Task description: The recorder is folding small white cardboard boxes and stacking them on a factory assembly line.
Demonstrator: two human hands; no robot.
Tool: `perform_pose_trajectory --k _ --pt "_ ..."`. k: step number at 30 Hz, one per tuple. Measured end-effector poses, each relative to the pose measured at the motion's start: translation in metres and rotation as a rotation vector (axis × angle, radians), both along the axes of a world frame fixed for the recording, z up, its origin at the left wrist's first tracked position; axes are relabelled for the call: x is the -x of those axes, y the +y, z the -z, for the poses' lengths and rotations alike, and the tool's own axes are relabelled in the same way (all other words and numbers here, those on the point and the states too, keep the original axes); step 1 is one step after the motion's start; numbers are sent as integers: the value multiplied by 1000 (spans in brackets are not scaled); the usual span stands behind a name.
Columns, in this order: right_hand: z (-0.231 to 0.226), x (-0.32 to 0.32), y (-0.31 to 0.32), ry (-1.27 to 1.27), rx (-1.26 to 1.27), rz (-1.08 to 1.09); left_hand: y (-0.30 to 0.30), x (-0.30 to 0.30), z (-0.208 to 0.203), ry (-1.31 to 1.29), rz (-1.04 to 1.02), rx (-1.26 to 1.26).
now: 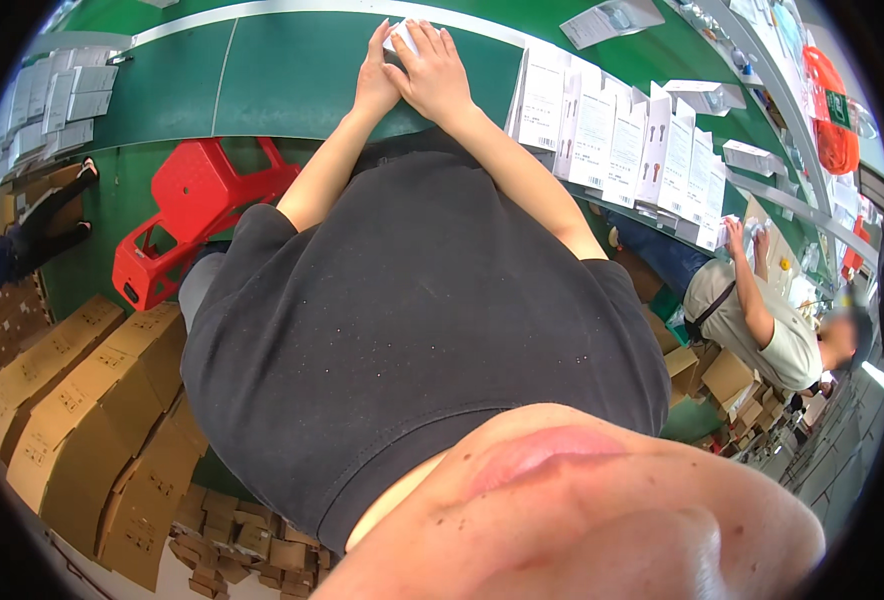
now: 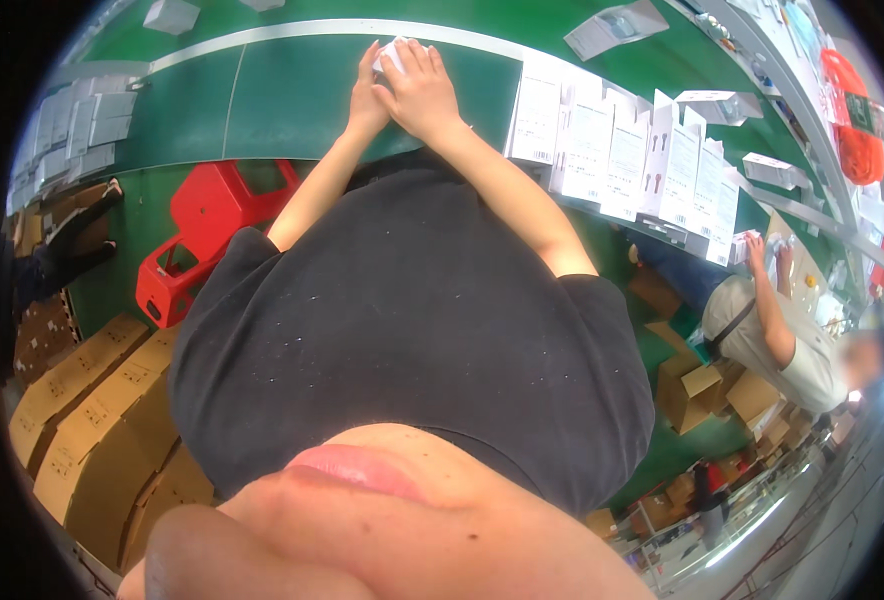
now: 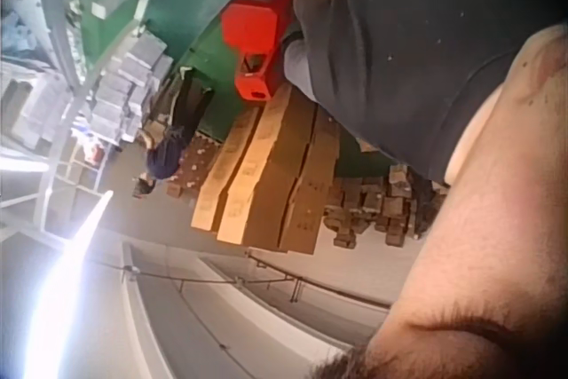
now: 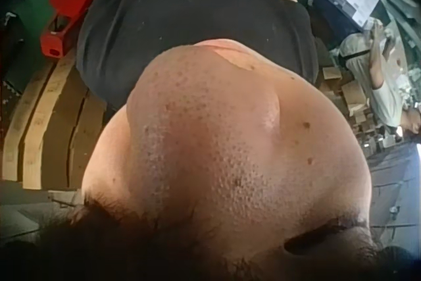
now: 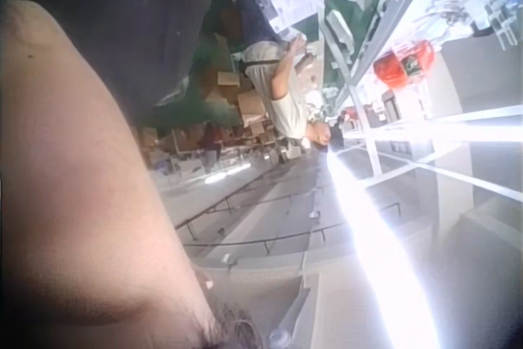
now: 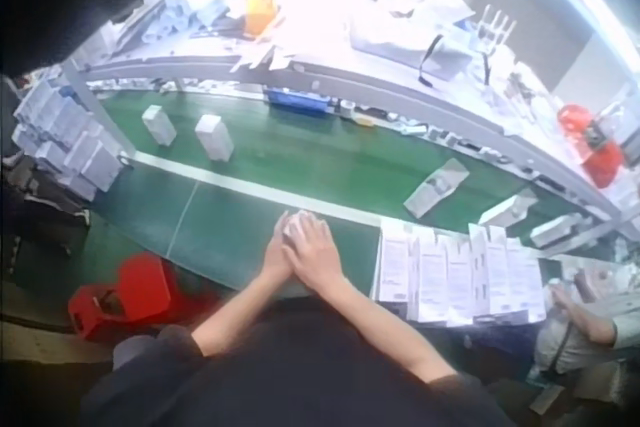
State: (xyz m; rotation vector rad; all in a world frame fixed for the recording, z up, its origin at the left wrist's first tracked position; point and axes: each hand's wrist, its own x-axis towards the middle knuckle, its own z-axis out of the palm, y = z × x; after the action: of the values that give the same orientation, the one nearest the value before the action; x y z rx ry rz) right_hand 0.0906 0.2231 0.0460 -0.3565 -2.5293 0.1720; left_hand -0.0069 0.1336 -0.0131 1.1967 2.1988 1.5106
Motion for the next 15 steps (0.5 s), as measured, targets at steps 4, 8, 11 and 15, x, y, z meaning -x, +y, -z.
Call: perform_pose_trajectory --k 4,8,11,15 --pt "3 0 0 -83 15 20 3 3 7 47 16 -57" --pt "5 -4 3 -133 28 4 2 1 2 29 10 -35" --pt "5 -3 3 -147 31 -11 0 3 1 17 13 -35" --pt "5 1 -1 -145 29 -36 -7 6 2 -5 33 -59"
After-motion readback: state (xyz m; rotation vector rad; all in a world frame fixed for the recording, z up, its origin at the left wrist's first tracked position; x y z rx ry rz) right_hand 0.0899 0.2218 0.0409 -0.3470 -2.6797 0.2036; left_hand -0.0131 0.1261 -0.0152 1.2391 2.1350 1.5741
